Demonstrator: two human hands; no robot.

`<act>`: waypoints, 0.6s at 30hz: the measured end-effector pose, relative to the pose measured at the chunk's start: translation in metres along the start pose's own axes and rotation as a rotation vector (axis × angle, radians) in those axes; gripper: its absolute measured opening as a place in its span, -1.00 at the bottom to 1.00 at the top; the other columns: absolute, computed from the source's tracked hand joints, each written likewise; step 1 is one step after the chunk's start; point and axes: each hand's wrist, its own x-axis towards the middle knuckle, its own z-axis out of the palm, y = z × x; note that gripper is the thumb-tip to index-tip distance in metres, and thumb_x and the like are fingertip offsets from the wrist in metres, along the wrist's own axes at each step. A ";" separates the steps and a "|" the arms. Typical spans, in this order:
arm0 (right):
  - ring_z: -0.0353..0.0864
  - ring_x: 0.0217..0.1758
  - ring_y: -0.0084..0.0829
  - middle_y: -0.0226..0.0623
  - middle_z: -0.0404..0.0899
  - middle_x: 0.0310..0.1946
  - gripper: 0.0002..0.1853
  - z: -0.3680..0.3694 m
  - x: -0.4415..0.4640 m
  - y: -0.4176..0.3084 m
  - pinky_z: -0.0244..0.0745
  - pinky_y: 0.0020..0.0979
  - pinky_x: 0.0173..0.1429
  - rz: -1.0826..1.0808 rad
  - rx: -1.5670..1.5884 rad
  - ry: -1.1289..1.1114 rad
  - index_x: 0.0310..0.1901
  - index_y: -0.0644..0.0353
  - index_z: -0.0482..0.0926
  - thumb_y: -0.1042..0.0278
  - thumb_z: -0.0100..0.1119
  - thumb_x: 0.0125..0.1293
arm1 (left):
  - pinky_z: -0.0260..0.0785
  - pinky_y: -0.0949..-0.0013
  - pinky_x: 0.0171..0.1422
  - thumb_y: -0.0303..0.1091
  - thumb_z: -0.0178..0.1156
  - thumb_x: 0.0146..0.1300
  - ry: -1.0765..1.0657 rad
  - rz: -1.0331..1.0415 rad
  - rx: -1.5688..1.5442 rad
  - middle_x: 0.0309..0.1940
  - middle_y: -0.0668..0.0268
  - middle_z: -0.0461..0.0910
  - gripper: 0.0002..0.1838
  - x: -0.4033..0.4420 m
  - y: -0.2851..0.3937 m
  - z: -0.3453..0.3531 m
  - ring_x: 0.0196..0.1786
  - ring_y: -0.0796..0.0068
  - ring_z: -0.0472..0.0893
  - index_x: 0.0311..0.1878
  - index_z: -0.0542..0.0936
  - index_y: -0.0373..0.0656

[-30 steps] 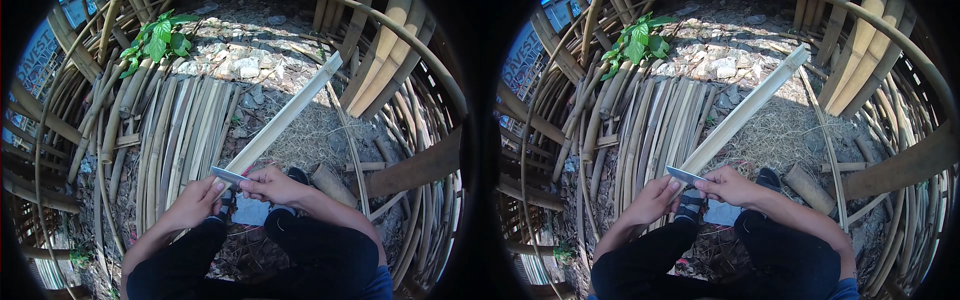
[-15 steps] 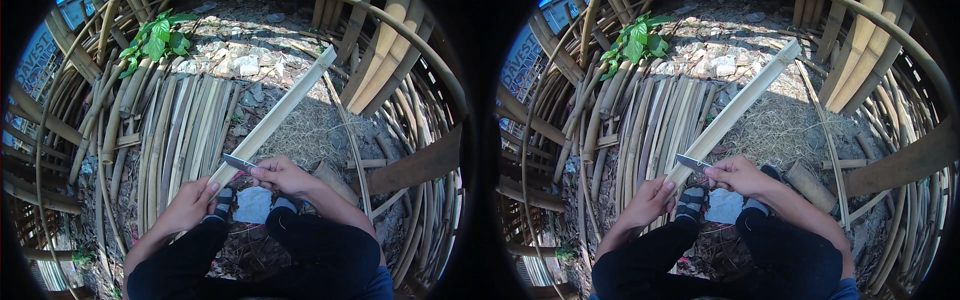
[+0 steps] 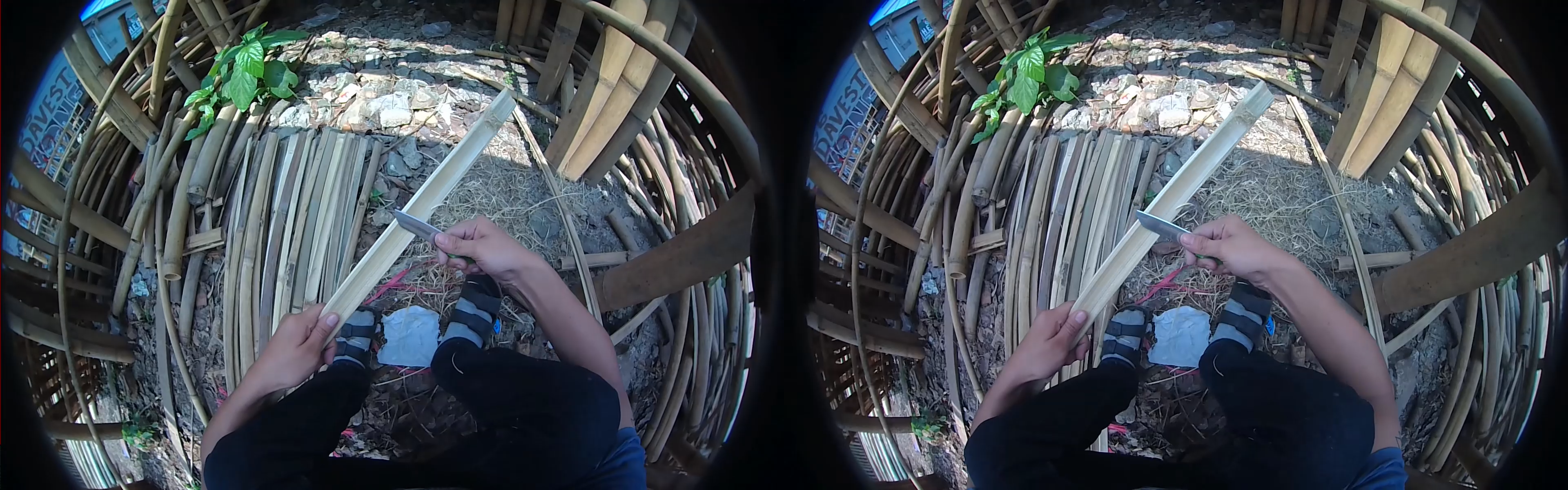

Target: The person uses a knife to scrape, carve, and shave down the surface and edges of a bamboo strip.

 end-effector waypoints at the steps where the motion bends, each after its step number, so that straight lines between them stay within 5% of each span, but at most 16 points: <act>1: 0.22 -0.65 -0.72 -0.55 0.40 -0.67 -0.61 0.001 0.003 0.004 0.05 -0.61 -0.56 -0.006 -0.009 0.013 -0.35 0.23 0.63 0.06 0.17 0.49 | 0.27 0.47 -0.53 -0.16 -0.12 0.62 -0.010 -0.047 -0.003 -0.65 0.42 0.47 -0.62 0.001 -0.003 -0.001 -0.63 0.67 0.43 -0.20 0.50 -0.27; 8: 0.23 -0.64 -0.71 -0.57 0.36 -0.69 -0.59 0.056 0.005 0.022 0.11 -0.58 -0.53 0.010 0.079 -0.220 -0.38 0.21 0.64 0.04 0.12 0.52 | 0.27 0.46 -0.54 -0.15 -0.14 0.62 -0.047 -0.095 -0.004 -0.65 0.40 0.50 -0.62 0.013 -0.010 0.004 -0.65 0.64 0.43 -0.16 0.51 -0.26; 18: 0.21 -0.65 -0.71 -0.58 0.36 -0.69 -0.57 0.067 0.009 0.022 0.11 -0.59 -0.52 0.095 0.110 -0.213 -0.41 0.20 0.63 0.02 0.13 0.51 | 0.19 0.53 -0.52 -0.14 -0.13 0.62 -0.019 0.016 0.087 -0.62 0.44 0.46 -0.63 0.010 -0.005 0.008 -0.63 0.70 0.36 -0.12 0.50 -0.25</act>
